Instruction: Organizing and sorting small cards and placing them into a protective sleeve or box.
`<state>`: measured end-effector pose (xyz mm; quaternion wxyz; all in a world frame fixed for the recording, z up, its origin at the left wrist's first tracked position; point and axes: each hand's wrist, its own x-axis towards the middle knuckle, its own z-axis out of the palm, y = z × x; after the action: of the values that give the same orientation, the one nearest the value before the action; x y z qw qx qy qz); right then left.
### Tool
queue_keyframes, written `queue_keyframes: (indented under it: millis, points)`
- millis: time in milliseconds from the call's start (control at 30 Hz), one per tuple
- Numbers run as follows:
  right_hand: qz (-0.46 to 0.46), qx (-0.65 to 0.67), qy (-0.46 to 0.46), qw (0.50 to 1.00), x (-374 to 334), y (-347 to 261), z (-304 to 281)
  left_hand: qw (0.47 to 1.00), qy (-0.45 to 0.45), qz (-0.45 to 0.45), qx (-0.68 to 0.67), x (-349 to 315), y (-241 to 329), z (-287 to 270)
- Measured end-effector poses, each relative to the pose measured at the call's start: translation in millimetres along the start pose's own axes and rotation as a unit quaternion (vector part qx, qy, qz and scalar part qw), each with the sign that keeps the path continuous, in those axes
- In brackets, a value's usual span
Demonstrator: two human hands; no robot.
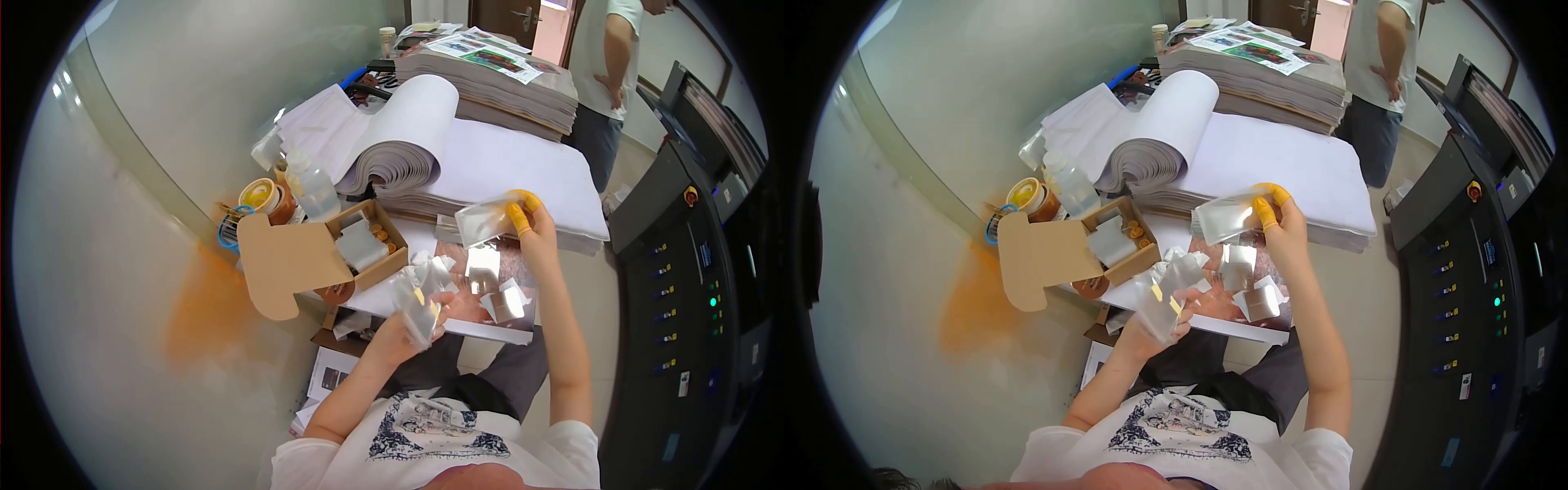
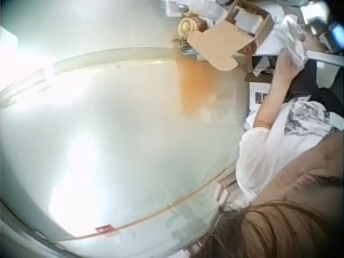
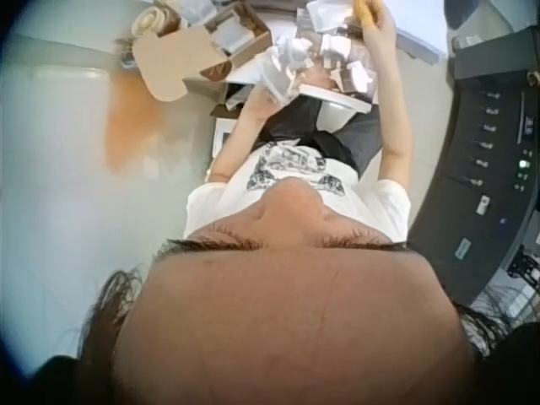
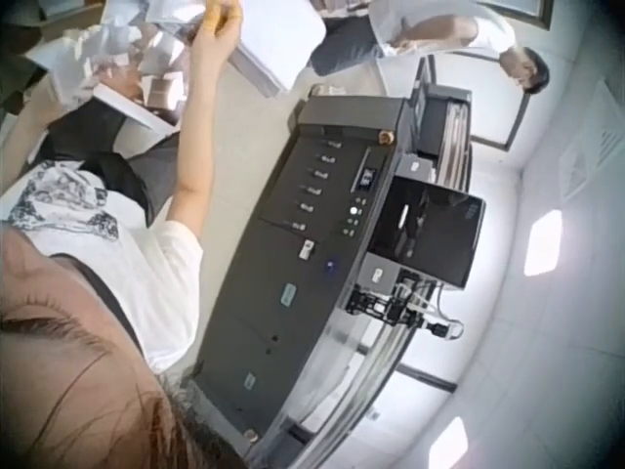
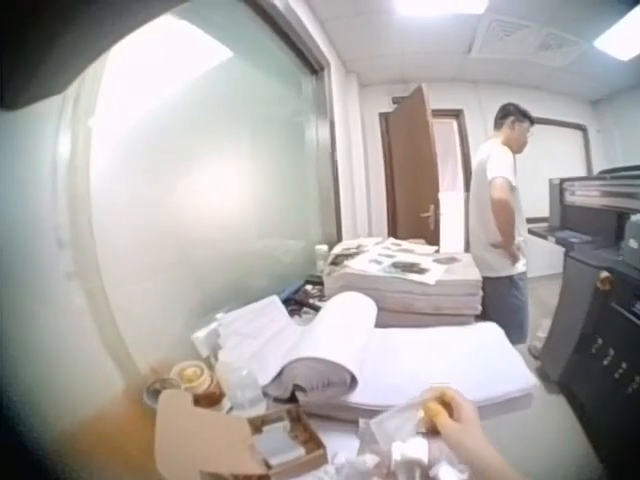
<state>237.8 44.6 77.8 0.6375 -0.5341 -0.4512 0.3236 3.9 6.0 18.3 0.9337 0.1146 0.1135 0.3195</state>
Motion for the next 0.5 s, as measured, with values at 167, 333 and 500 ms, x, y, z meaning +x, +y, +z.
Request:
queue_keyframes:
  millis: [167,333,500]
  points:
    - [-0.001,0.048,-0.019,0.999,-22.4,19.8,2.7,0.974,-0.010,0.101,0.200,-31.6,32.8,4.3]
    - [-0.030,0.040,0.004,0.999,-49.5,31.6,-4.8,0.790,0.076,0.335,0.509,-84.7,95.5,75.2]
    - [-0.029,0.051,0.021,0.998,-59.8,22.4,-11.4,0.595,0.265,0.409,0.639,-94.9,215.5,108.1]
